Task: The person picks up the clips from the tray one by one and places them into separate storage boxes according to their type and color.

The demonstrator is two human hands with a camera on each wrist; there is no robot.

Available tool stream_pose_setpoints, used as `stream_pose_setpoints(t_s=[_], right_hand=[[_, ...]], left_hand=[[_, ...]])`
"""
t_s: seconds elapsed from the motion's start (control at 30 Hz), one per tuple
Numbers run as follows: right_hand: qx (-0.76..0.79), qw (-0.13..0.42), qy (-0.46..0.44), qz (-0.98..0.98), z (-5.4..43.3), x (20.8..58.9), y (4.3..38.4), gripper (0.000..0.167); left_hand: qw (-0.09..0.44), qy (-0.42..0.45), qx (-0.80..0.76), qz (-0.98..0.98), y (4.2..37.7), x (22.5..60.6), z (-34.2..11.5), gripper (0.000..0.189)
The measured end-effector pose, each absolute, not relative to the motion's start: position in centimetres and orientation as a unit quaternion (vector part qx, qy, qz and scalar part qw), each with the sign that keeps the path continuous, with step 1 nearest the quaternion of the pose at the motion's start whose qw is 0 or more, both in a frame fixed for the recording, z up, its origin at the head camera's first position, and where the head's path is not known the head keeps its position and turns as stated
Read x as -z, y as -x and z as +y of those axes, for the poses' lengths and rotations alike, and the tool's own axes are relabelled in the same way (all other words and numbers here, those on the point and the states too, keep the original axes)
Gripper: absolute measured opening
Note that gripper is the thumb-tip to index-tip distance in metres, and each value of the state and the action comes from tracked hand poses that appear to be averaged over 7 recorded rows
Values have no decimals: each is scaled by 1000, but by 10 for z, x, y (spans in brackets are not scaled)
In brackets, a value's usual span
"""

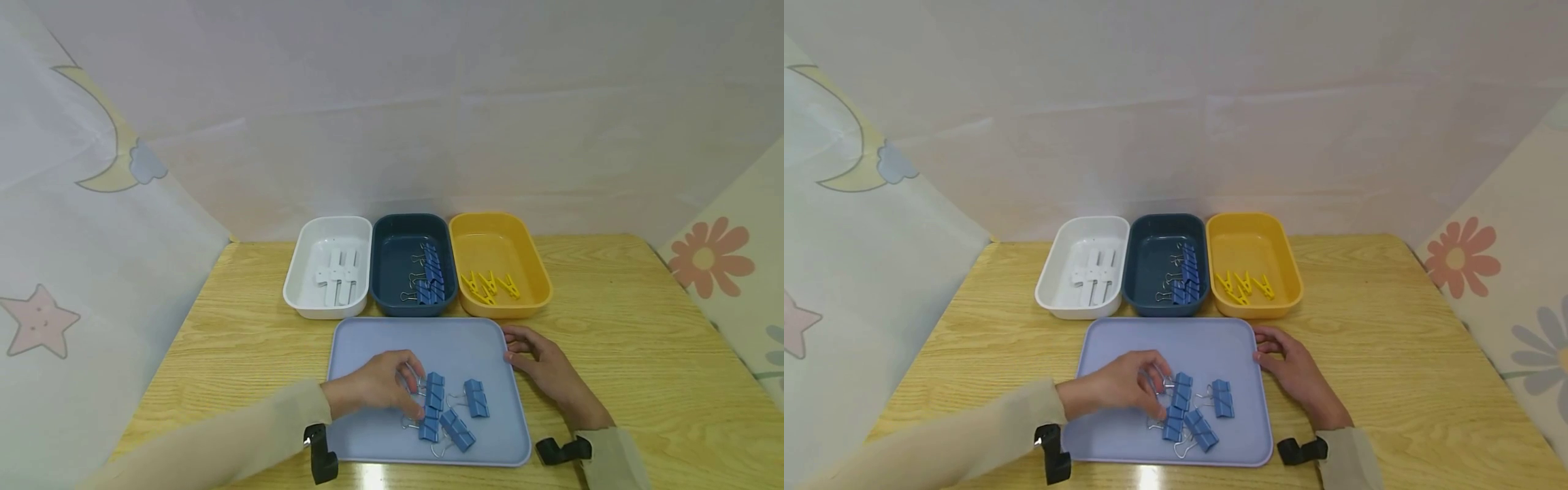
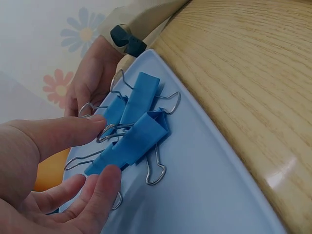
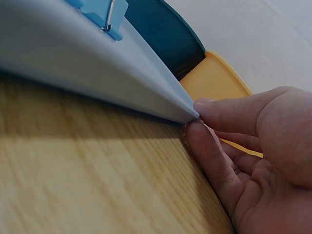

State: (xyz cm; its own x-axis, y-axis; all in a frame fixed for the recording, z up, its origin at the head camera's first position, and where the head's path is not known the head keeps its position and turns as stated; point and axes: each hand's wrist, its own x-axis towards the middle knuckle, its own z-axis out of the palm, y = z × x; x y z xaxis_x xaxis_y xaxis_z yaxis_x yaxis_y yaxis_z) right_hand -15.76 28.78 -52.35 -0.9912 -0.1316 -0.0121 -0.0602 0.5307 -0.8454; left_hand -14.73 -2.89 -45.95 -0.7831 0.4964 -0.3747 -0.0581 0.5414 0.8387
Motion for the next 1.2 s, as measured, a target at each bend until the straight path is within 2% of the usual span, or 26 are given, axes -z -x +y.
stream_pose_setpoints(t_s=[0.37,0.67,1.03,1.2], right_hand=[[484,30,64,872,288,525,158,43],[489,31,65,869,288,525,158,43],[493,34,64,867,288,523,157,44],[490,32,67,869,287,522,157,43]], left_hand=[[290,-155,-449,831,144,459,-31,40],[315,-120,-495,801,144,458,-37,25],[281,-127,-484,819,148,458,-44,13],[279,-135,-485,818,152,454,-49,14]])
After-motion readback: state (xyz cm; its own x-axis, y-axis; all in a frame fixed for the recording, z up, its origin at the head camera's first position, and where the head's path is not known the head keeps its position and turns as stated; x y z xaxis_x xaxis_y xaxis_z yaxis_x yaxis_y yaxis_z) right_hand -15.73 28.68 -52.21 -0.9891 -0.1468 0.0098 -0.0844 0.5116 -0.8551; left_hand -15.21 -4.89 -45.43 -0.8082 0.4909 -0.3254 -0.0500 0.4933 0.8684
